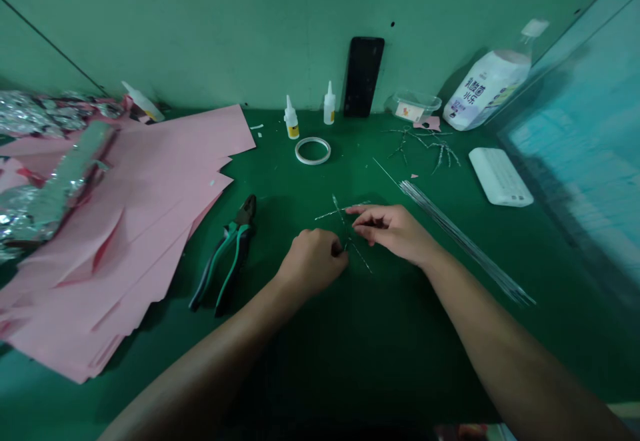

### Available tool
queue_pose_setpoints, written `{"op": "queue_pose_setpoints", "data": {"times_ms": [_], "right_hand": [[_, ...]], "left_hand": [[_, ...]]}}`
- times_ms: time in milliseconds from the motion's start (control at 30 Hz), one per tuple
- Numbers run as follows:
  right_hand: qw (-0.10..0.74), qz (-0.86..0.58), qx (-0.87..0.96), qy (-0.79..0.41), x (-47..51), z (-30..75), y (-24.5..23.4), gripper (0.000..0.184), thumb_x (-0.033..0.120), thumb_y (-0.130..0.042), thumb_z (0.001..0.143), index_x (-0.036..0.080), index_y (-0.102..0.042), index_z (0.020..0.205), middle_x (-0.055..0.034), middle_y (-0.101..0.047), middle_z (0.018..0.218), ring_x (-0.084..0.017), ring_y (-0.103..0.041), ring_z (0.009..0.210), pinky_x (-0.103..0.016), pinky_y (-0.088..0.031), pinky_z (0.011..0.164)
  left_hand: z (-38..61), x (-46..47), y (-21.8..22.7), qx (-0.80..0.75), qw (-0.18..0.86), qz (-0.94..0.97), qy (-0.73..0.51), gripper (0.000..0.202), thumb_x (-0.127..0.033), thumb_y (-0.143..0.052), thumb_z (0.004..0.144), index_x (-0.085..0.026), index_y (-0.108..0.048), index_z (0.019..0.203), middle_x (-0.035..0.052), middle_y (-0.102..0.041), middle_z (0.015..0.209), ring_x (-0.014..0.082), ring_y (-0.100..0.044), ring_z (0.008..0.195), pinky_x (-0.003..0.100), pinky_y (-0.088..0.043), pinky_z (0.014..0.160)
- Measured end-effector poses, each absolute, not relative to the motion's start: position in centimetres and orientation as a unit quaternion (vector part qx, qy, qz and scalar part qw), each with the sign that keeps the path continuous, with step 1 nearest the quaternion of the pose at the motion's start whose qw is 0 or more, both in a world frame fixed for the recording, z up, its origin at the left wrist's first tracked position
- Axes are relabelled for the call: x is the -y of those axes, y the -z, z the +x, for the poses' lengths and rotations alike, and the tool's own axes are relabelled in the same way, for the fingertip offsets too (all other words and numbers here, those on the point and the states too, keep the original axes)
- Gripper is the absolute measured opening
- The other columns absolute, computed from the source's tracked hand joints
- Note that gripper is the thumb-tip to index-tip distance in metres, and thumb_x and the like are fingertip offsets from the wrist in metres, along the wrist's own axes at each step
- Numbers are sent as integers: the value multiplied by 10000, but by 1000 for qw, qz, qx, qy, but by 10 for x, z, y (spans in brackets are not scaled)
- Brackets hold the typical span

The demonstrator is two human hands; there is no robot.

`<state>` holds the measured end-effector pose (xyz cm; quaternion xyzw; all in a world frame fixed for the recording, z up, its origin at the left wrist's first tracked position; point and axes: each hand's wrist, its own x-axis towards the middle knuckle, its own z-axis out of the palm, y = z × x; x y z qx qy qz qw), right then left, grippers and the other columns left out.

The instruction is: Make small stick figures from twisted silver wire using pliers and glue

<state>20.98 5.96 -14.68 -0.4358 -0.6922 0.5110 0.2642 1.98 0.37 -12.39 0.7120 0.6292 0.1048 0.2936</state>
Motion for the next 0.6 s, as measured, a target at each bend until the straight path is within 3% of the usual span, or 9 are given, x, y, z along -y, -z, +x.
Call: {"op": "queue_pose_setpoints", "data": {"times_ms": [133,200,367,533,600], "right_hand": [[354,-538,732,-224,-62,218,148,151,274,-577,857,186,-688,909,-96,-689,962,-209,-625,775,-375,-517,647],[371,-504,763,-160,-58,216,146,206,287,-558,881,183,-672,1017,-111,-662,1027,-238,-622,877,-405,-524,710],[251,-373,881,-149,-49,207,147,370,250,-499,932,298,-562,1294,-54,-574,1349,-273,-459,1298,-523,-402,1035],[206,-379,880,-200,-48,215,148,452,350,-557,917,270,-498,1358,-46,-501,1441,-248,-391,1376,-509,-350,1119],[178,-360,892,-207,-48,218,147,503,394,-594,892,282,-485,1371,-38,-467,1475,-256,-348,1411,-541,-291,1154]], "left_hand": [[19,-4,125,-626,334,697,-103,191,-317,-615,807,-182,-689,695,32,-702,674,162,-615,592,260,-400,487],[19,-4,125,-627,335,696,-96,195,-329,-619,816,-183,-690,709,32,-707,690,169,-625,614,266,-412,504],[16,-5,126,-626,295,717,-82,284,-448,-626,817,-195,-664,693,30,-693,669,193,-627,632,282,-387,519],[5,-10,125,-590,234,768,-91,242,-372,-566,879,-256,-666,1066,14,-707,767,187,-643,678,278,-397,573],[1,-13,126,-571,238,781,-84,278,-369,-575,880,-286,-655,1132,6,-709,789,182,-647,692,271,-406,584]]}}
